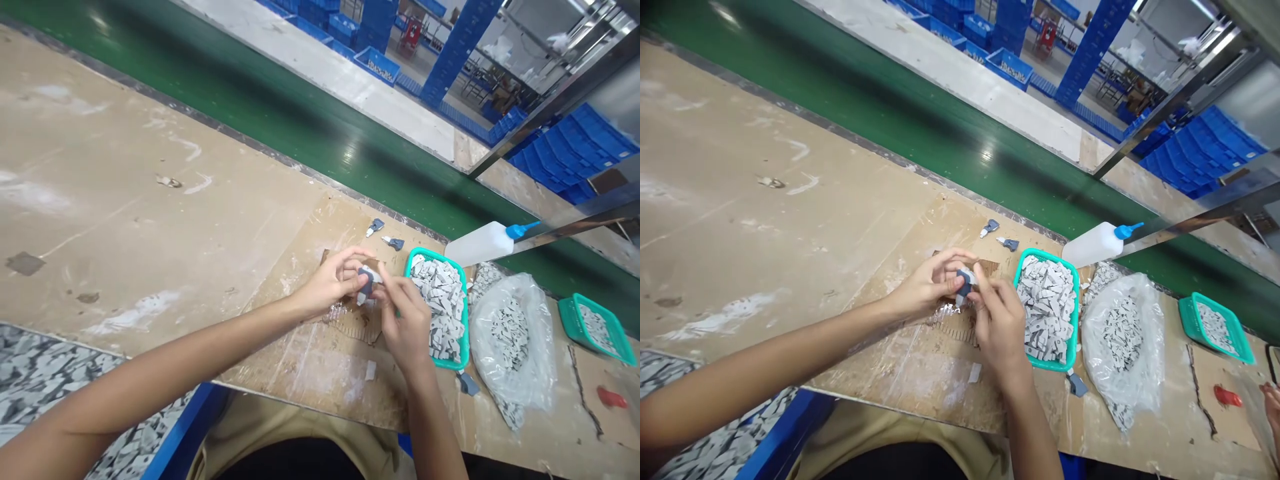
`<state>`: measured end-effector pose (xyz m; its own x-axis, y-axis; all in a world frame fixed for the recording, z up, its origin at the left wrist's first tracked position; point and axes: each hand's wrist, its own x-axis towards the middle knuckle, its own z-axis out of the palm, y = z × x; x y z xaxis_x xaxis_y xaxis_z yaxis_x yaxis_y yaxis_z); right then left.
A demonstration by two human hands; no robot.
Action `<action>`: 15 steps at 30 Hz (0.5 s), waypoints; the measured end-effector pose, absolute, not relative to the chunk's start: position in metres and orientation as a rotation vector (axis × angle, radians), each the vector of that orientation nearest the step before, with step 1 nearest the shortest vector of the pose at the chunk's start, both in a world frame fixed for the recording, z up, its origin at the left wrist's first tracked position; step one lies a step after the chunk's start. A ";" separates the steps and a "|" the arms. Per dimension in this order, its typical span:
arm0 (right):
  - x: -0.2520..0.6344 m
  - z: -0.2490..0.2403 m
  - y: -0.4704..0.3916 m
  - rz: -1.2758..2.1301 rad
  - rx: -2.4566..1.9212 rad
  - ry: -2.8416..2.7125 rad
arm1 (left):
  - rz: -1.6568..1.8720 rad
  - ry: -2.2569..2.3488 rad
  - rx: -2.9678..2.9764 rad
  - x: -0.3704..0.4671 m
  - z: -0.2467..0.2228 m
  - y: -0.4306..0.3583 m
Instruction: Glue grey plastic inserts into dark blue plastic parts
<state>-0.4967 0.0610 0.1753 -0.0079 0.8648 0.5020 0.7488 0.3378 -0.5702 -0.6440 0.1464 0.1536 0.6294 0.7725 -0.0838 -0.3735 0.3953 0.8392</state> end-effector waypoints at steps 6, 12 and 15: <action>-0.481 0.177 0.053 -0.017 -1.529 -1.436 | 0.690 0.459 0.499 -0.649 0.154 0.153; -0.473 0.184 0.056 0.034 -1.513 -0.963 | 0.718 0.517 0.410 -0.655 0.153 0.160; -0.461 0.199 0.059 0.075 -1.464 -0.783 | 0.733 0.560 0.401 -0.657 0.154 0.163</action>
